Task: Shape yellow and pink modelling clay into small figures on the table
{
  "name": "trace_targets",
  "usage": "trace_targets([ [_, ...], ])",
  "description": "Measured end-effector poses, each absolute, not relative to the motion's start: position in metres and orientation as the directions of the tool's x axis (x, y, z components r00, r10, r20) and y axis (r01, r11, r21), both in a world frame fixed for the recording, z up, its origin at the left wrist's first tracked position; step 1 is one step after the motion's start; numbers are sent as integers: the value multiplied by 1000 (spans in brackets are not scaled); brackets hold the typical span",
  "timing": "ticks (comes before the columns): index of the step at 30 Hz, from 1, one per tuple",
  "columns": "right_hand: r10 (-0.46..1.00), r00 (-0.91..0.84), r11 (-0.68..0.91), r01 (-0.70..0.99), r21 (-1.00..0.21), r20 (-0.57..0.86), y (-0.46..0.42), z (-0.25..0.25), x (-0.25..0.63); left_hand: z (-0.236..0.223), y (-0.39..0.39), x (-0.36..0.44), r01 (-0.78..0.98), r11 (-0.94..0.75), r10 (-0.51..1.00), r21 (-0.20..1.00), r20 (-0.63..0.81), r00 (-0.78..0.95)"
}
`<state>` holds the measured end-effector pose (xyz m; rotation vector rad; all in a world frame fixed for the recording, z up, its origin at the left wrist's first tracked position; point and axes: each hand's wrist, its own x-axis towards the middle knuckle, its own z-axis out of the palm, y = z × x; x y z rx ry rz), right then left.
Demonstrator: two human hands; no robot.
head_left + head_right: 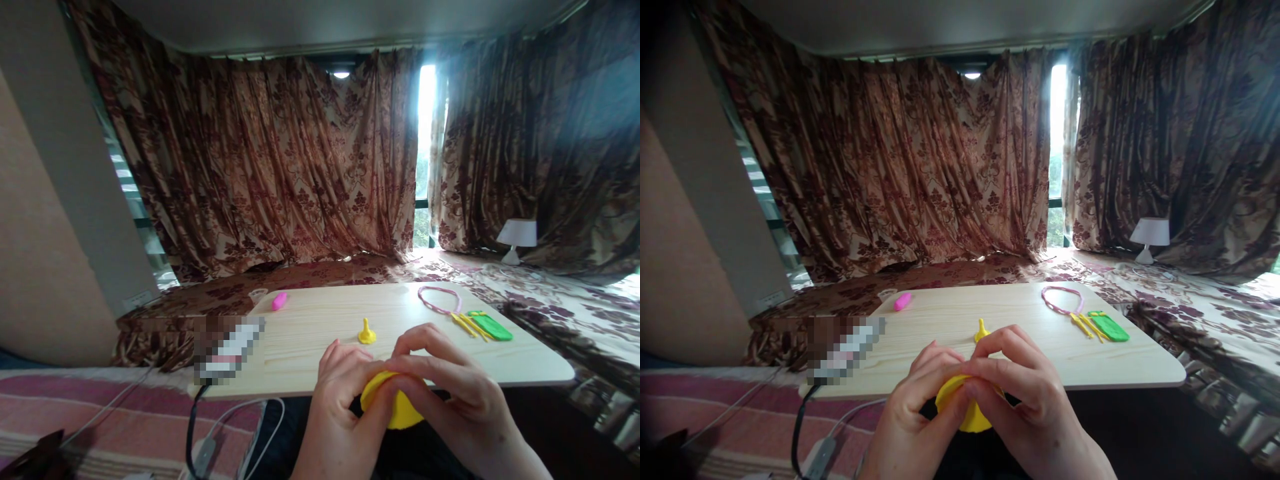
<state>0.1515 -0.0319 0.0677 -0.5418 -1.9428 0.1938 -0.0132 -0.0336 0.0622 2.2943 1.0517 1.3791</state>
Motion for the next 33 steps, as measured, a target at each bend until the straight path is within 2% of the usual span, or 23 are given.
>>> trace_targets([
  [7,500,-374,865,254,-433,781,-33,68,153,60,-33,-11,459,-687,718,564,625,306],
  [18,505,-427,863,255,-436,750,-32,67,151,61,-33,-8,472,-655,748,591,596,292],
  [22,532,-326,842,304,-446,781,-30,62,152,58,-30,-10,452,-640,747,622,641,176],
  [25,519,-305,842,341,-418,798,-30,62,153,58,-31,-11,448,-626,750,638,649,123],
  [33,433,-372,896,274,-349,821,-29,66,155,60,-33,-12,421,-677,724,604,650,232],
])
